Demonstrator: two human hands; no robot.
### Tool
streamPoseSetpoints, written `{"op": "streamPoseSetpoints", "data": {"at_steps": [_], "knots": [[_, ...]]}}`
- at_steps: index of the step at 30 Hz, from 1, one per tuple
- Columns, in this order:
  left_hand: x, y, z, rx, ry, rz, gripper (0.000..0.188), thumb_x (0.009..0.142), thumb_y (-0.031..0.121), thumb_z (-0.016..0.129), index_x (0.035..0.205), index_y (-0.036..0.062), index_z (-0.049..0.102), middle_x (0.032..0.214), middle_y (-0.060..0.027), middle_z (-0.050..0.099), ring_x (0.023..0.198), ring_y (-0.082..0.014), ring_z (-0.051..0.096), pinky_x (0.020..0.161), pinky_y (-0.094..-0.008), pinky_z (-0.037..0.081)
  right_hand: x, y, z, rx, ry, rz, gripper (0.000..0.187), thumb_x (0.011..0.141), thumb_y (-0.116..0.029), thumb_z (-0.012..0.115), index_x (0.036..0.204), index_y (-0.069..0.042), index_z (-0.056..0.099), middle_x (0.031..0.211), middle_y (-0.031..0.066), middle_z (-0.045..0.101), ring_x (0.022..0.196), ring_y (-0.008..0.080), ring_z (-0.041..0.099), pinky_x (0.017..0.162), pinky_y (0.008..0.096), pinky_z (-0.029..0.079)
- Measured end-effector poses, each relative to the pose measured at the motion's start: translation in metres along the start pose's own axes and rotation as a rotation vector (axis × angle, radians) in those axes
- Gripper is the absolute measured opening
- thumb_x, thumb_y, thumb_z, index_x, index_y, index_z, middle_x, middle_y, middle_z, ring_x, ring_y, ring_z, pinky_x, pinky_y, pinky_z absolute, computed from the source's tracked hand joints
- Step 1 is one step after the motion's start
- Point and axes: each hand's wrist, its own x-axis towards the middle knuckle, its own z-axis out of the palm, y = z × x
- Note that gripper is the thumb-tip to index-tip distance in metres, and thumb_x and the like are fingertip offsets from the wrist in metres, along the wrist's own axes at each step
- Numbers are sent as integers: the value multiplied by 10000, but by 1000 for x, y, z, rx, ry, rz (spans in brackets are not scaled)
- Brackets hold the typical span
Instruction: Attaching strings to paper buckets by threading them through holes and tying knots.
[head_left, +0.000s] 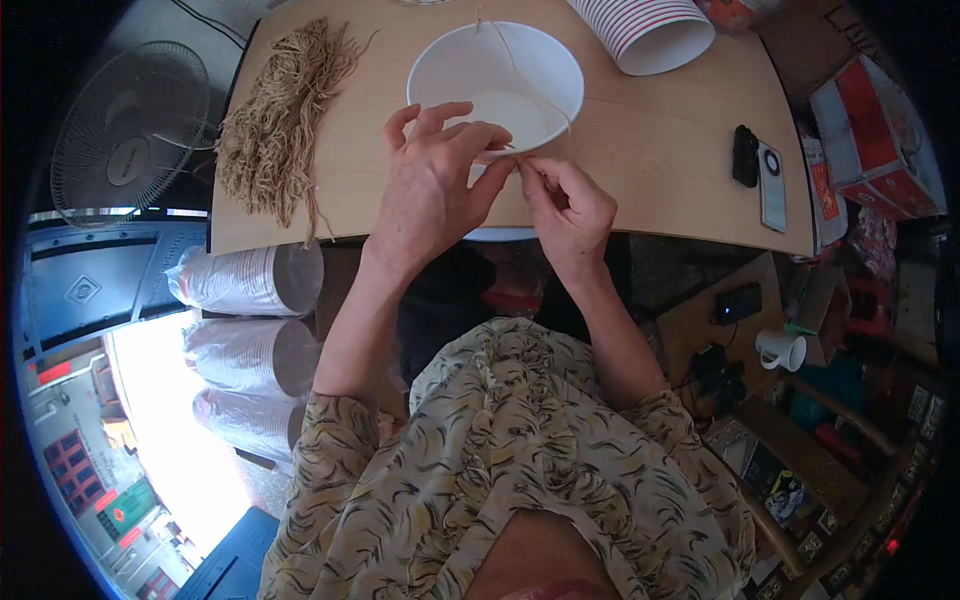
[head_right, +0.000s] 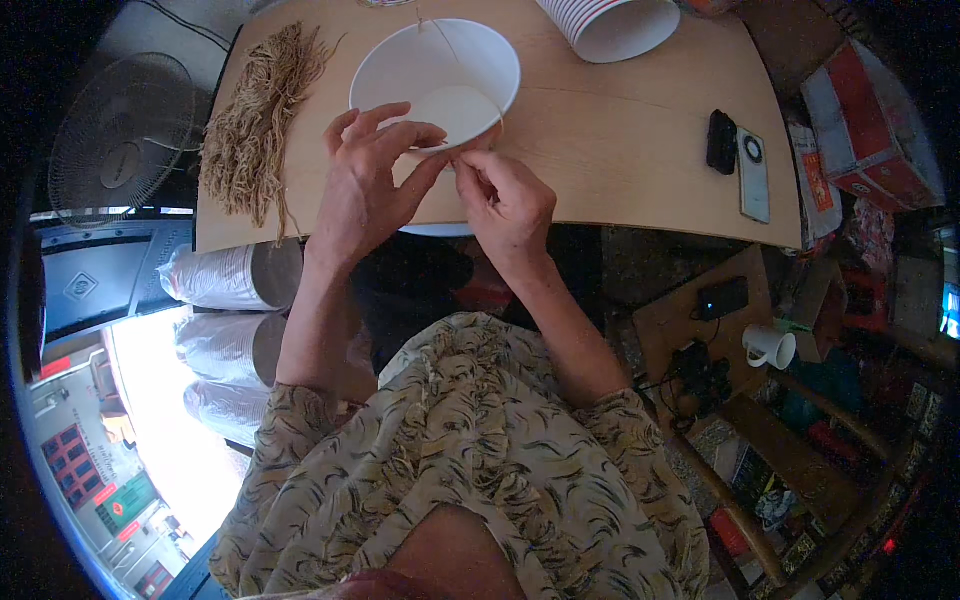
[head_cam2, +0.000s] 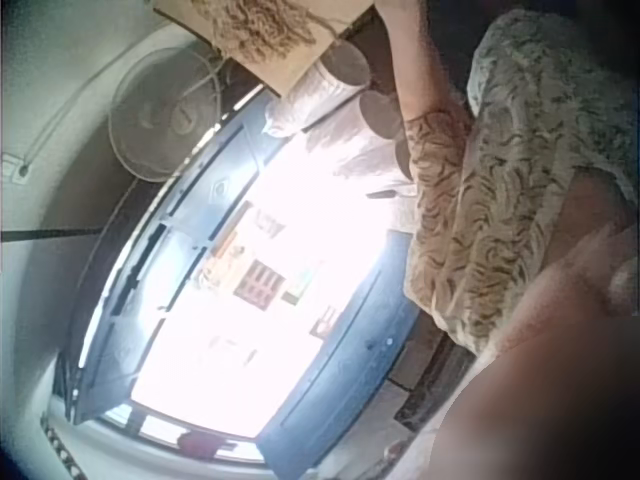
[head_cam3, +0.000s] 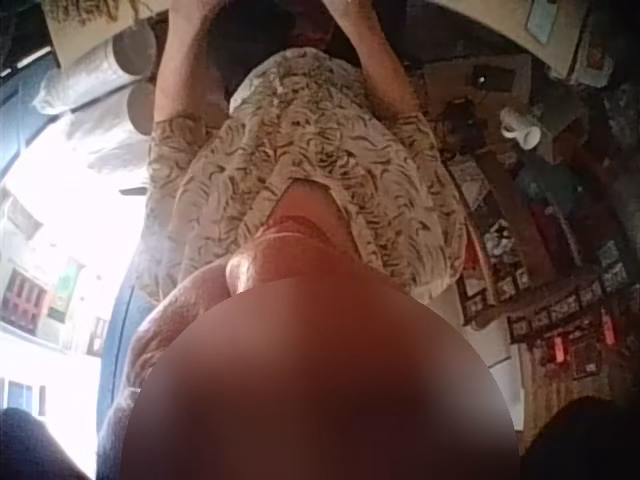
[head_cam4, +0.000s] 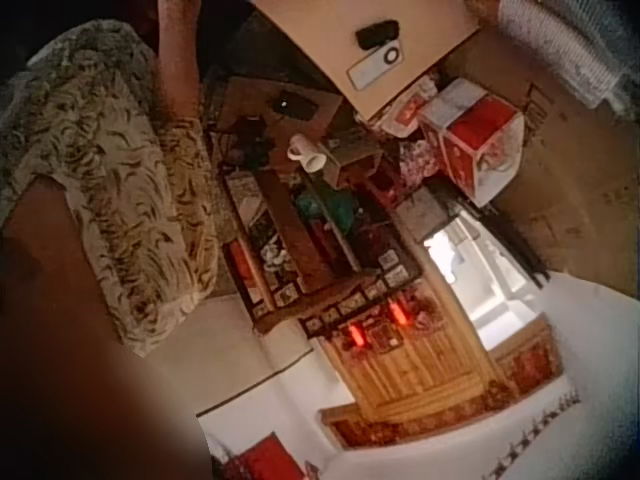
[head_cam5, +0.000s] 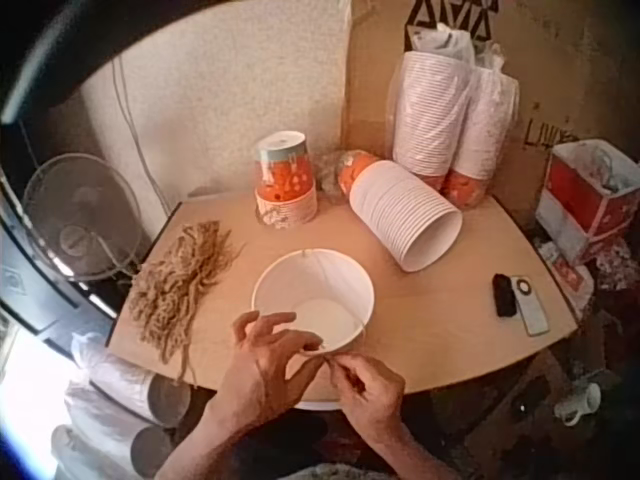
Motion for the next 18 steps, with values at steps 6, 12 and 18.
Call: {"op": "streamPoseSetpoints", "data": {"at_steps": [6, 12, 18], "knots": [[2, 4, -4, 90, 2, -2, 264, 837, 337, 766, 927, 91, 736, 894, -54, 741, 1202, -280, 576, 1079, -503, 275, 3, 2, 1, -21, -13, -14, 127, 808, 6, 756, 915, -24, 694, 719, 85, 654, 618, 174, 642, 564, 287, 495], [2, 7, -3, 147, 27, -24, 313, 830, 405, 770, 874, 96, 746, 885, -63, 743, 1217, -305, 574, 1087, -540, 256, 4, -3, 0, -55, -67, -35, 97, 872, 58, 707, 957, 17, 683, 747, 3, 619, 683, 37, 556, 584, 202, 450], [5, 11, 1, 25, 2, -36, 261, 849, 390, 748, 906, 138, 782, 842, -28, 743, 1186, -290, 586, 1089, -534, 257, 4, 3, 1, -44, -75, -68, 92, 878, 58, 703, 959, 21, 681, 757, 8, 624, 696, 46, 573, 593, 209, 463]]}}
